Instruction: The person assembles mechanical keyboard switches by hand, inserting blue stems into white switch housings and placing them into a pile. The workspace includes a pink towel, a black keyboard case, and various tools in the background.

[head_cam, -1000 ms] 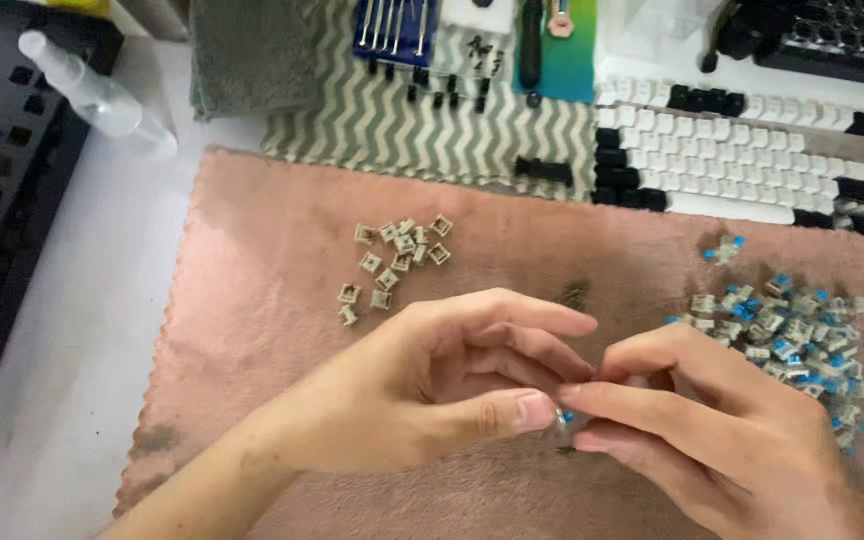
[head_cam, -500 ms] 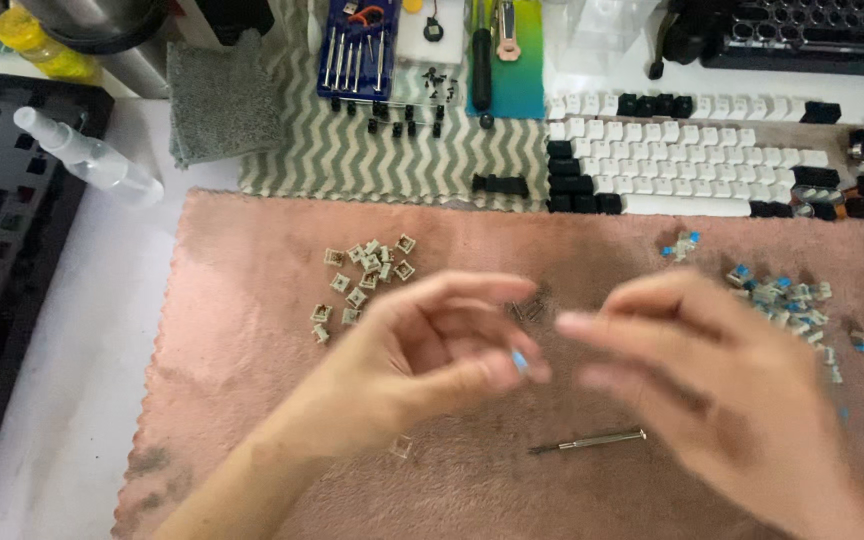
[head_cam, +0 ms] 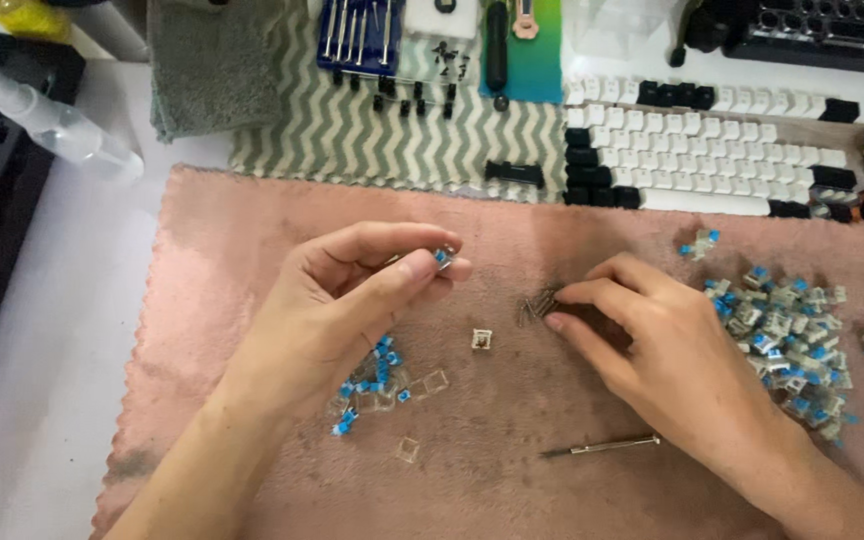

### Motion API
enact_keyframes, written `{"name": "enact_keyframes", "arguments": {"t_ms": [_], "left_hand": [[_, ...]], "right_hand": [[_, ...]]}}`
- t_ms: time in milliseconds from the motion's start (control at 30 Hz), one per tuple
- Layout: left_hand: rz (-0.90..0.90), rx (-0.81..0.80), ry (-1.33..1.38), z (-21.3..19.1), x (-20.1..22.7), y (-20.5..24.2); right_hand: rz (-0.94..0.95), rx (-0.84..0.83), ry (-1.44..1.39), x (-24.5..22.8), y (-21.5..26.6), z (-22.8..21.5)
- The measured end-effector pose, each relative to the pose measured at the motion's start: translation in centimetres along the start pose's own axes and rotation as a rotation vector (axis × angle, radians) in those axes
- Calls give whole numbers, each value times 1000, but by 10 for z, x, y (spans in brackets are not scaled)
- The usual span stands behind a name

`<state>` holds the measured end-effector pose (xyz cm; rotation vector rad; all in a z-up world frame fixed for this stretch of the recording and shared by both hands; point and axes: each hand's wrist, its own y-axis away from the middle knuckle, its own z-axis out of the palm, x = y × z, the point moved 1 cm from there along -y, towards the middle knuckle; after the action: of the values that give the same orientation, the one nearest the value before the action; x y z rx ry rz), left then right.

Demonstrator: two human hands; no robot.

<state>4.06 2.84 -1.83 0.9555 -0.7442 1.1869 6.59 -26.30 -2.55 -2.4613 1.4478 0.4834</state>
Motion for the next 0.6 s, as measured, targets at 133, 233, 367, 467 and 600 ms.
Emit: {"name": "enact_keyframes", "arguments": {"t_ms": [133, 233, 367, 467, 600], "left_hand": [[23, -39, 94, -6, -12, -4], [61, -54, 62, -2, -9, -2], [-27, -69, -162, 4, -6, 2], [-39, -153, -159, 8, -11, 5], [-49, -236, -159, 14, -15, 9]], "right_hand": [[13, -12, -63, -7, 0, 0], [-28, 85, -132, -13, 1, -1], [256, 121, -391, -15, 5, -7], [508, 129, -654, -13, 6, -11], [494, 109, -747, 3, 12, -5]]}}
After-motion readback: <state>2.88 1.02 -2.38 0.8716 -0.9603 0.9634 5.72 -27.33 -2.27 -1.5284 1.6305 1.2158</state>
